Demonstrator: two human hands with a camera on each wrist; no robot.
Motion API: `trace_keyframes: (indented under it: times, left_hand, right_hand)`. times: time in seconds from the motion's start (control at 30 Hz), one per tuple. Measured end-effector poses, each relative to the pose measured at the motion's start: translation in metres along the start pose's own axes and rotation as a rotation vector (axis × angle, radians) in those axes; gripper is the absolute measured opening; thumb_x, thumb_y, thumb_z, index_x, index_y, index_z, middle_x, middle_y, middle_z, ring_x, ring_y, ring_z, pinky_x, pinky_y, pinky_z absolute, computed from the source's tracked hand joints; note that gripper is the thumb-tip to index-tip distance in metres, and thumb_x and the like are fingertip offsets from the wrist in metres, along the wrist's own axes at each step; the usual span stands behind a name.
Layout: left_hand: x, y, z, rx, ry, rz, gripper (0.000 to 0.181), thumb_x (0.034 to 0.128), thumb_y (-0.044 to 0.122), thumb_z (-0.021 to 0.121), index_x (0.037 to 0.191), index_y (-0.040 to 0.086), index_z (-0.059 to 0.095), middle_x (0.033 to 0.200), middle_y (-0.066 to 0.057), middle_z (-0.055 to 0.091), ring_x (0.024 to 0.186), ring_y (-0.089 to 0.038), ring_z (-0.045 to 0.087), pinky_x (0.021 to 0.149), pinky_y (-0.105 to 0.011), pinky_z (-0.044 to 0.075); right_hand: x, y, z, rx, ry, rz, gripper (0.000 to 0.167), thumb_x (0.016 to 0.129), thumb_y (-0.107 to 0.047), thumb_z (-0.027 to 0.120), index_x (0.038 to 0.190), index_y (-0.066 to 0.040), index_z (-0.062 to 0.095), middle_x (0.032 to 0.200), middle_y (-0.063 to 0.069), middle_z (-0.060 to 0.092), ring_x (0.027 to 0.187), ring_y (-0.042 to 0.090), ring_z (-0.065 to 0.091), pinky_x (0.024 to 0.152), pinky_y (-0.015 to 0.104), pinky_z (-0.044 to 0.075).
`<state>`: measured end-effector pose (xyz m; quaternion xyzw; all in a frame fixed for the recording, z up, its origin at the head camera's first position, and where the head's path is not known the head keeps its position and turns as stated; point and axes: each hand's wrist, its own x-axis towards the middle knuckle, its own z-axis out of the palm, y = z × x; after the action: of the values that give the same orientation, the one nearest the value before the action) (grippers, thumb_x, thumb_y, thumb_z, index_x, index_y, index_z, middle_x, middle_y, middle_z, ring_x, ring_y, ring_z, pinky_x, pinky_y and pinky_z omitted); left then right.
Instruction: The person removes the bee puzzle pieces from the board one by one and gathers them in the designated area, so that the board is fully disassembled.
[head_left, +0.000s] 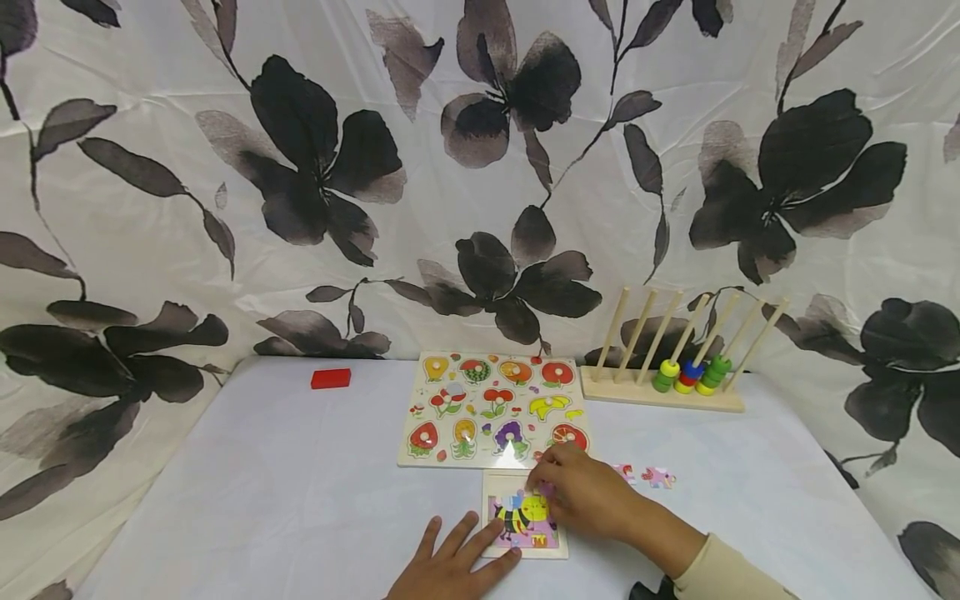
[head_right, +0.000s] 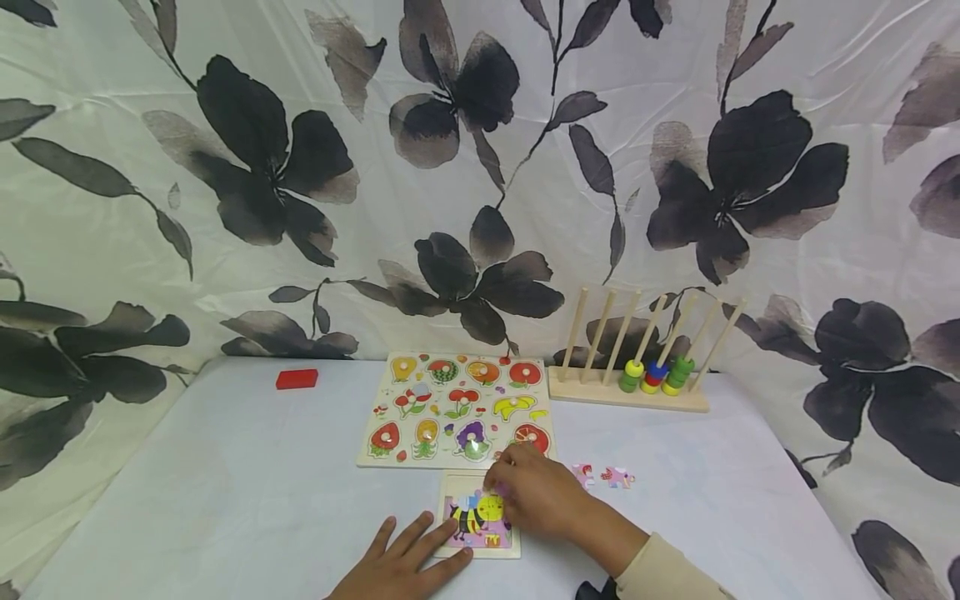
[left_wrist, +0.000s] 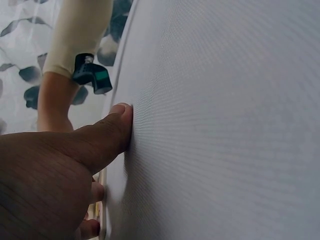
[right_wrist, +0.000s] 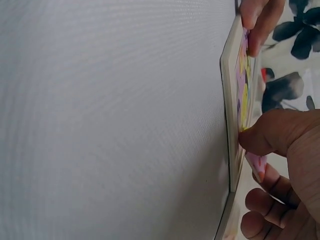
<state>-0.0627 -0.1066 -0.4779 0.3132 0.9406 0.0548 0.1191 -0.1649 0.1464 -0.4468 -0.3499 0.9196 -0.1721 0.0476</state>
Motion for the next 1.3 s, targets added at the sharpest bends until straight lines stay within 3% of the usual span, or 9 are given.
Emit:
trace_keyframes:
  times: [0.33,0.5,0.63,0.77,1.1,1.3]
  left_hand:
    - [0.0,-0.001,0.002,-0.004,0.011,0.007,0.078,0.0862,0.088,0.034,0.153,0.05,0.042,0.165,0.011,0.031,0.149,-0.029,0.031,0.11,-0.071,0.028]
    - [0.001,-0.002,0.002,0.011,0.016,0.005,0.078,0.0859,0.088,0.034,0.154,0.051,0.041,0.165,0.011,0.03,0.15,-0.03,0.031,0.11,-0.071,0.028]
    - [0.001,-0.002,0.003,0.026,0.026,0.004,0.076,0.0863,0.087,0.039,0.153,0.051,0.041,0.165,0.012,0.03,0.149,-0.029,0.032,0.11,-0.071,0.029]
    - [0.001,-0.003,0.005,0.026,0.038,0.009,0.076,0.0856,0.086,0.042,0.153,0.052,0.04,0.165,0.012,0.031,0.149,-0.029,0.032,0.11,-0.071,0.03]
    - [0.001,-0.005,0.011,0.037,0.073,0.035,0.083,0.0834,0.09,0.022,0.154,0.051,0.04,0.165,0.012,0.029,0.149,-0.03,0.032,0.108,-0.073,0.03]
    - [0.0,-0.005,0.011,0.049,0.095,0.044,0.083,0.0835,0.089,0.022,0.154,0.05,0.041,0.165,0.011,0.03,0.148,-0.03,0.034,0.107,-0.073,0.031]
  right_hand:
    - [-0.008,0.008,-0.002,-0.058,0.07,0.038,0.023,0.085,-0.014,0.083,0.103,-0.026,0.076,0.102,-0.013,0.058,0.093,0.005,0.055,0.075,0.031,0.055]
    - [-0.013,0.013,-0.003,-0.093,0.094,0.051,0.025,0.083,-0.013,0.084,0.103,-0.025,0.076,0.101,-0.011,0.062,0.097,0.01,0.059,0.075,0.035,0.056]
    - [-0.017,0.016,-0.005,-0.096,0.092,0.095,0.029,0.08,-0.013,0.085,0.104,-0.023,0.074,0.102,-0.009,0.065,0.096,0.013,0.061,0.073,0.037,0.056]
    - [-0.022,0.019,-0.009,-0.081,0.086,0.165,0.034,0.08,-0.013,0.086,0.11,-0.021,0.073,0.104,-0.008,0.068,0.1,0.014,0.063,0.081,0.042,0.058]
    - [-0.042,0.036,-0.022,-0.081,0.106,0.263,0.037,0.082,-0.012,0.084,0.116,-0.021,0.072,0.107,-0.011,0.067,0.103,0.01,0.061,0.082,0.039,0.057]
    - [-0.056,0.049,-0.03,-0.079,0.123,0.298,0.039,0.084,-0.013,0.084,0.12,-0.021,0.072,0.109,-0.007,0.066,0.103,0.013,0.062,0.083,0.041,0.057]
